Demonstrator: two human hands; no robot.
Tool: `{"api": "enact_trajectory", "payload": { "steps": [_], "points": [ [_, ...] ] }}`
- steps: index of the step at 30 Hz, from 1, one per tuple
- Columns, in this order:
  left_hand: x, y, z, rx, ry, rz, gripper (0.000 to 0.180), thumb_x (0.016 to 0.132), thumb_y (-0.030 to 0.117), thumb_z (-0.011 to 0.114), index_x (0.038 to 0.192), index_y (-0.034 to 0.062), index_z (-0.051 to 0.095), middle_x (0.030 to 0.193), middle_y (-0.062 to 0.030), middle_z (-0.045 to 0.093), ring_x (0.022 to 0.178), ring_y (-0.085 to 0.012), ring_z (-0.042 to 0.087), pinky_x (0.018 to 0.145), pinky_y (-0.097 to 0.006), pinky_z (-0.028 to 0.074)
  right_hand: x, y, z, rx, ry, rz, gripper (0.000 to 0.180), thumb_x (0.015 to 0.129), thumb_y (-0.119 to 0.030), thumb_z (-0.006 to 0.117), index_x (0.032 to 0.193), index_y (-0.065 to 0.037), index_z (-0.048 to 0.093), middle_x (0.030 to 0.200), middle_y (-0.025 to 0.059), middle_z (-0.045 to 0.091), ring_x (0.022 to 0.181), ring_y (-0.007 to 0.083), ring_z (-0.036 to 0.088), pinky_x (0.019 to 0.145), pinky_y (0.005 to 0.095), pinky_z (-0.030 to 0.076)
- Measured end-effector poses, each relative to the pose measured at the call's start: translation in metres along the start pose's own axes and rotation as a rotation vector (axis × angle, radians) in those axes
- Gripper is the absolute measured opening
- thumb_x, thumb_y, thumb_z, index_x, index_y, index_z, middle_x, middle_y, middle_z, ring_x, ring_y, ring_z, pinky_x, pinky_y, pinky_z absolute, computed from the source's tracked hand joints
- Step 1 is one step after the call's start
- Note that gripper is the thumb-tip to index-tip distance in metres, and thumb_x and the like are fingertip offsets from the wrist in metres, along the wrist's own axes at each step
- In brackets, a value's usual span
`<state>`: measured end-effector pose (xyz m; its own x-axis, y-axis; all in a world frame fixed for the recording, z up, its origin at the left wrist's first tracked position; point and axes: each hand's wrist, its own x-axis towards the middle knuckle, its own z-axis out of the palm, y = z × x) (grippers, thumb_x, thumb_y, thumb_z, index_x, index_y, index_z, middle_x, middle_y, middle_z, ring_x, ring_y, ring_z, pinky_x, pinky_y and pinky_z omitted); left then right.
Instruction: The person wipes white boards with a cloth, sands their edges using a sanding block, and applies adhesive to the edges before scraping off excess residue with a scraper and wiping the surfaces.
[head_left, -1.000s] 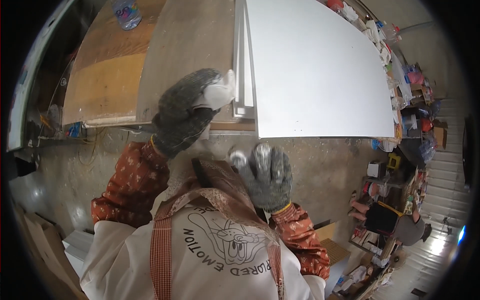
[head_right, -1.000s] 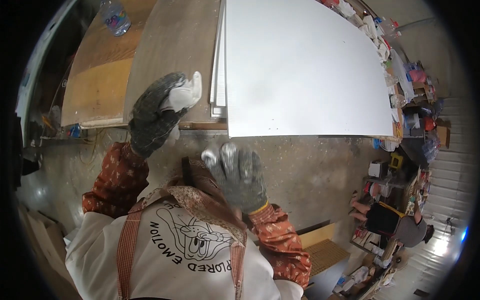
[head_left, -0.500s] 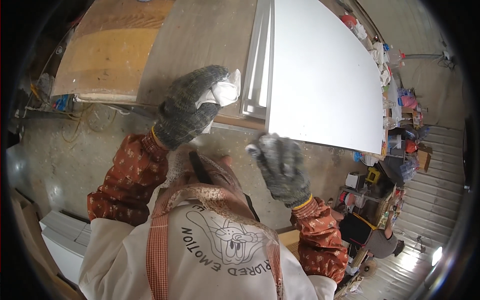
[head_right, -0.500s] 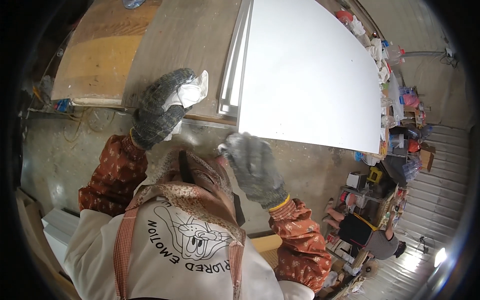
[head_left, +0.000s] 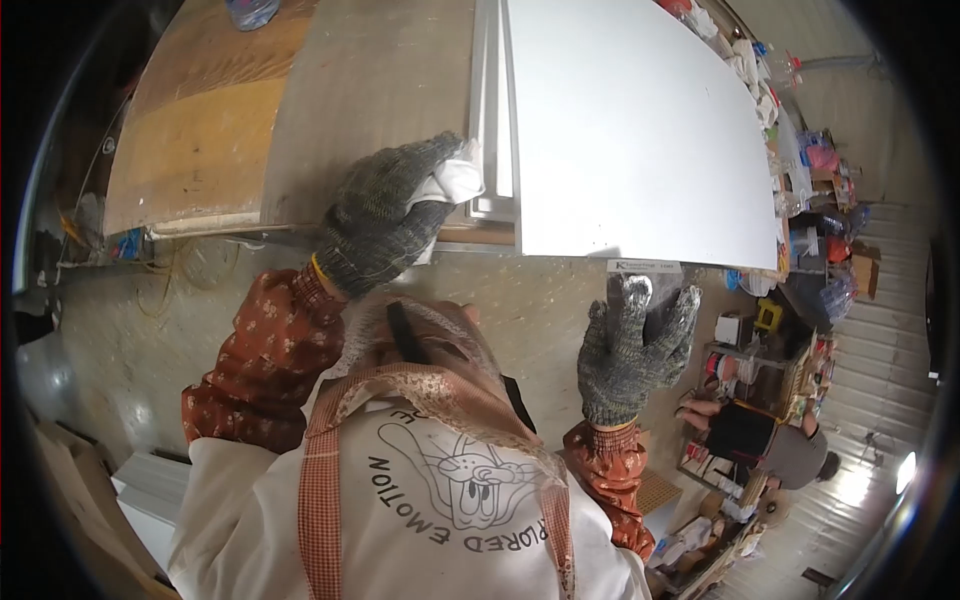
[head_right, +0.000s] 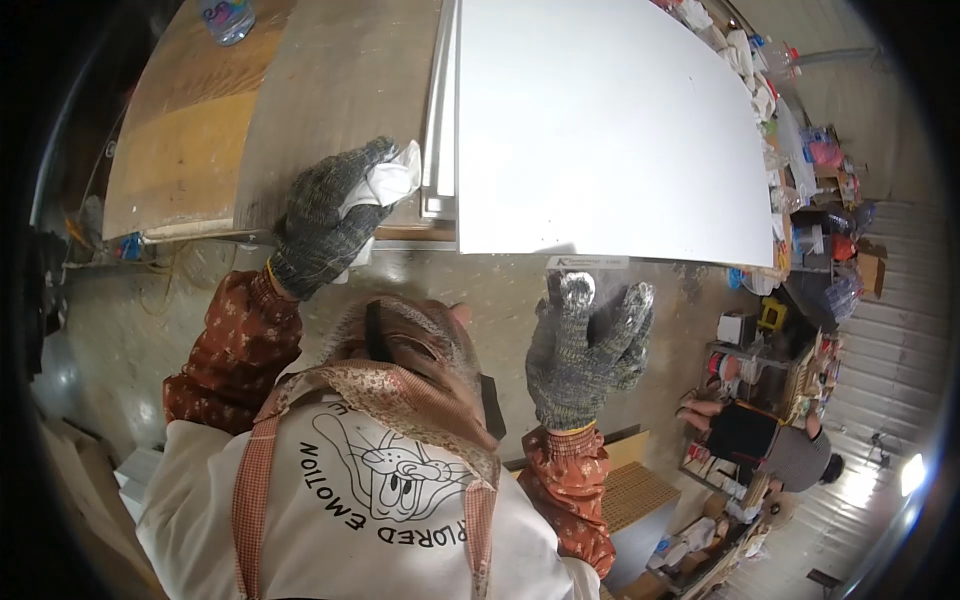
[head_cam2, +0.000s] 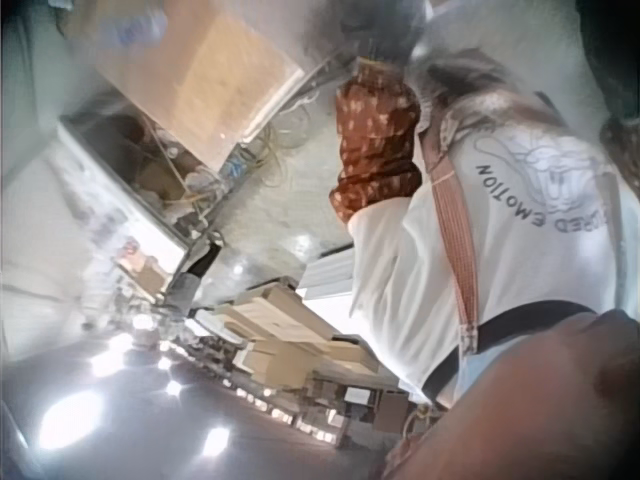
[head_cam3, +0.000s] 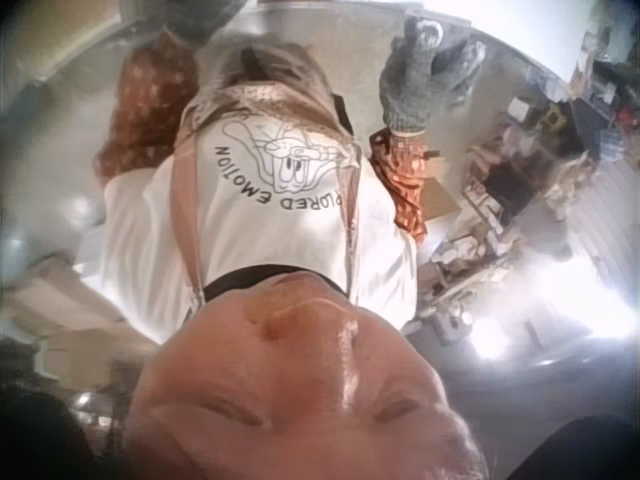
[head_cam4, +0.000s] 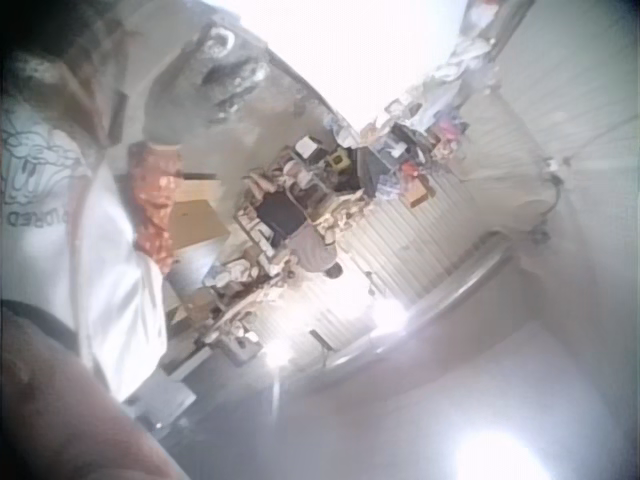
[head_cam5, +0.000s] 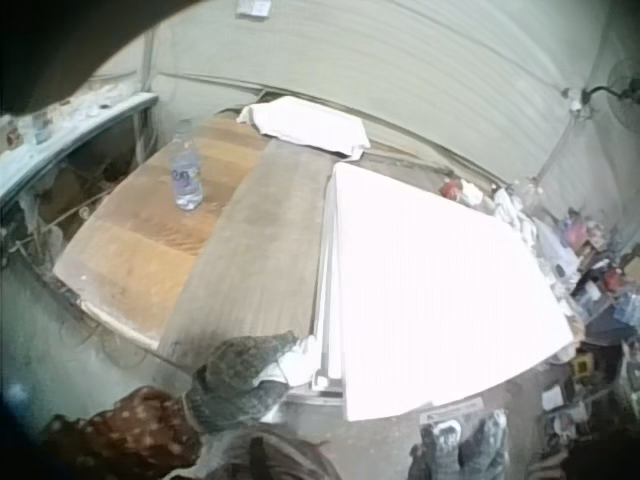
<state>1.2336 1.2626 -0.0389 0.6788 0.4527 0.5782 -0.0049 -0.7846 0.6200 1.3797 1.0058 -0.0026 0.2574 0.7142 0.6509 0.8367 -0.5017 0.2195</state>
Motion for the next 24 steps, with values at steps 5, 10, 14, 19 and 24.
{"api": "enact_trajectory", "payload": {
  "steps": [5, 10, 14, 19, 24],
  "points": [
    [0.023, 0.019, 0.018, -0.131, 0.052, 0.065, 0.050, 0.077, 0.015, 0.066, 0.123, 0.0049, 0.051, 0.106, -0.0146, 0.062, 0.096, -0.0299, 0.061, 0.086, -0.039, 0.050, -0.013, -0.007, 0.003, 0.093, 0.041, 0.021, 0.057, 0.079, -0.018, 0.068, 0.132, -0.023, 0.047, 0.138, 0.0248, 0.033, 0.120, 0.0432, 0.042, 0.092, 0.0482, 0.041],
    [0.036, 0.029, 0.043, -0.056, -0.056, 0.177, 0.053, 0.073, 0.017, 0.073, 0.120, 0.0025, 0.053, 0.111, -0.0151, 0.061, 0.102, -0.0294, 0.059, 0.090, -0.039, 0.047, -0.021, -0.014, -0.001, 0.079, -0.067, 0.028, 0.056, 0.078, -0.022, 0.068, 0.131, -0.022, 0.048, 0.137, 0.0241, 0.034, 0.117, 0.0413, 0.045, 0.087, 0.0484, 0.043],
    [0.043, 0.036, 0.038, 0.008, -0.139, 0.201, 0.050, 0.072, 0.018, 0.075, 0.116, 0.0029, 0.056, 0.110, -0.0138, 0.061, 0.103, -0.0283, 0.058, 0.090, -0.039, 0.047, -0.030, -0.014, 0.011, 0.169, -0.085, 0.079, 0.060, 0.077, -0.024, 0.070, 0.132, -0.021, 0.047, 0.139, 0.0248, 0.030, 0.123, 0.0425, 0.038, 0.091, 0.0489, 0.038],
    [0.032, 0.037, 0.041, -0.227, -0.090, 0.148, 0.051, 0.073, 0.029, 0.075, 0.116, 0.0082, 0.057, 0.110, -0.0118, 0.060, 0.103, -0.0270, 0.057, 0.089, -0.039, 0.048, -0.003, -0.009, 0.015, 0.207, -0.122, 0.098, 0.062, 0.078, -0.024, 0.067, 0.135, -0.020, 0.043, 0.143, 0.0253, 0.025, 0.130, 0.0417, 0.029, 0.100, 0.0500, 0.028],
    [0.037, 0.050, 0.033, -0.030, -0.203, 0.078, 0.059, 0.066, 0.017, 0.080, 0.117, 0.0048, 0.055, 0.116, -0.0126, 0.057, 0.110, -0.0288, 0.054, 0.093, -0.039, 0.044, 0.004, -0.009, 0.043, 0.095, -0.173, 0.008, 0.073, 0.088, -0.045, 0.046, 0.146, -0.015, 0.012, 0.148, 0.0156, 0.020, 0.134, 0.0345, 0.023, 0.109, 0.0507, 0.017]
  ]
}}
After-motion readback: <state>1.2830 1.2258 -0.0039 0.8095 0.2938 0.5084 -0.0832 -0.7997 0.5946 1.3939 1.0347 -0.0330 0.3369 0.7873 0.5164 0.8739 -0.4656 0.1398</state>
